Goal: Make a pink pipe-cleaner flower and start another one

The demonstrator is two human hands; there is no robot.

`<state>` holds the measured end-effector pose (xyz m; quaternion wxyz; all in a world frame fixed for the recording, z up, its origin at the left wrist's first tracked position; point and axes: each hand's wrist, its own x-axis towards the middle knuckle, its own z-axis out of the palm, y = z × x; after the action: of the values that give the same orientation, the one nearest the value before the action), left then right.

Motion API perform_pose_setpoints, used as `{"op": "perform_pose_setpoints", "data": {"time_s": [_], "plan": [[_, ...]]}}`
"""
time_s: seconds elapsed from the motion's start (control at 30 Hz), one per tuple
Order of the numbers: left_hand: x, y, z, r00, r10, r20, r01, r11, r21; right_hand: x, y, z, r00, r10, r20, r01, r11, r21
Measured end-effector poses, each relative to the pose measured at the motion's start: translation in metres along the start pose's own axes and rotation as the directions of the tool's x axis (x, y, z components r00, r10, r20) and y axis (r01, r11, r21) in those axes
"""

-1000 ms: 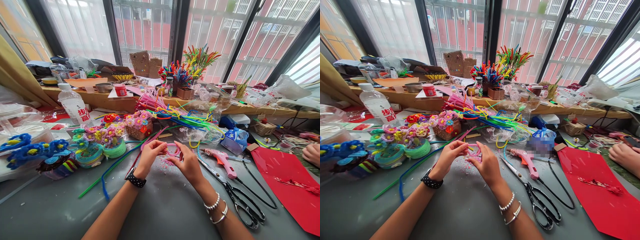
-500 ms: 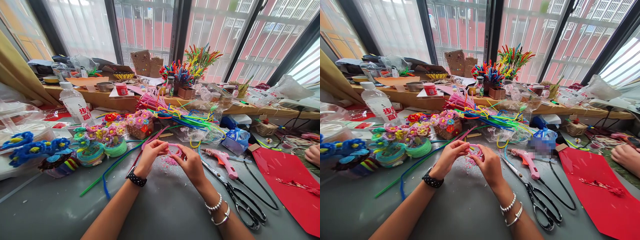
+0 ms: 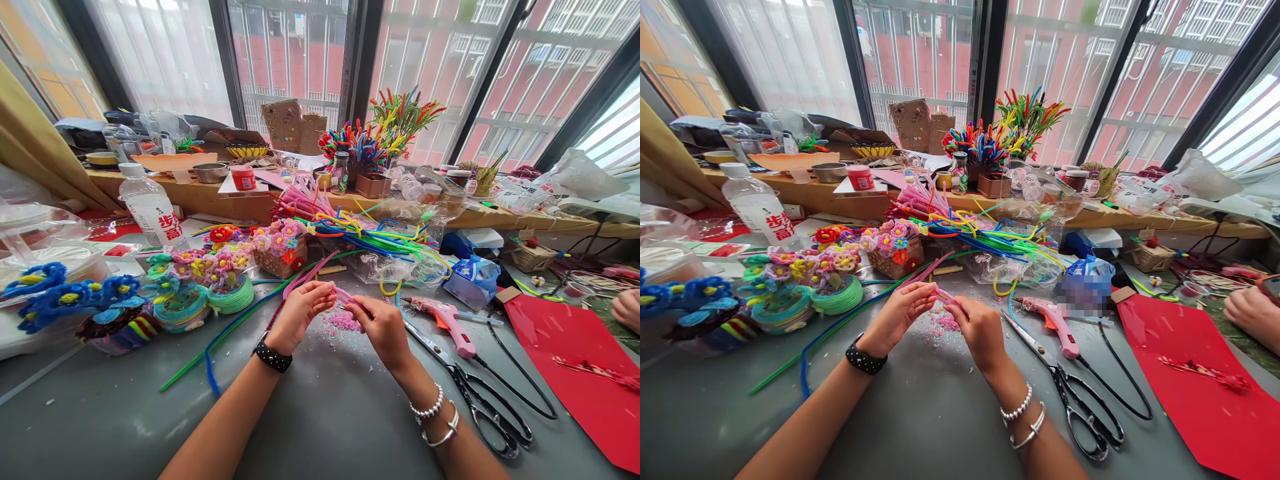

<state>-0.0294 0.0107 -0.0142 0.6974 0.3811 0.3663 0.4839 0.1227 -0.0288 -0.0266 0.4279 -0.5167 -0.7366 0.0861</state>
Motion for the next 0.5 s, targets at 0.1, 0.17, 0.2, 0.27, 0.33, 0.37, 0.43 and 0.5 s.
{"op": "perform_pose_setpoints", "data": {"time_s": [0.1,0.17,0.2,0.27,0.33,0.37,0.43,0.5], "plan": [[-0.002,0.002,0.002,0.999,0.029,-0.021,-0.028,0.998,0.049,0.001,-0.002,-0.001,0.999,0.002,0.037,-0.003,1.000,0.010],[-0.004,0.003,0.004,0.997,0.068,-0.036,-0.063,0.990,0.125,0.002,-0.003,-0.003,0.999,0.004,0.053,-0.004,1.000,0.008],[-0.005,0.003,0.004,0.994,0.103,-0.042,-0.093,0.977,0.191,0.003,-0.002,-0.003,0.998,0.007,0.066,-0.007,1.000,0.004],[-0.005,0.003,0.005,0.973,0.230,-0.035,-0.198,0.898,0.393,0.004,0.001,-0.005,0.995,0.023,0.096,-0.023,1.000,-0.002],[-0.005,0.003,0.005,0.916,0.399,0.045,-0.341,0.714,0.611,0.005,0.005,-0.006,0.990,0.044,0.131,-0.043,0.999,-0.011],[-0.004,0.002,0.005,0.878,0.466,0.114,-0.407,0.599,0.690,0.005,0.007,-0.007,0.988,0.050,0.148,-0.048,0.999,-0.015],[-0.004,0.001,0.004,0.813,0.520,0.263,-0.505,0.404,0.763,0.005,0.009,-0.008,0.984,0.046,0.171,-0.043,0.999,-0.019],[-0.003,0.000,0.003,0.796,0.477,0.373,-0.548,0.307,0.778,0.005,0.010,-0.008,0.984,0.038,0.177,-0.040,0.999,0.006]]}}
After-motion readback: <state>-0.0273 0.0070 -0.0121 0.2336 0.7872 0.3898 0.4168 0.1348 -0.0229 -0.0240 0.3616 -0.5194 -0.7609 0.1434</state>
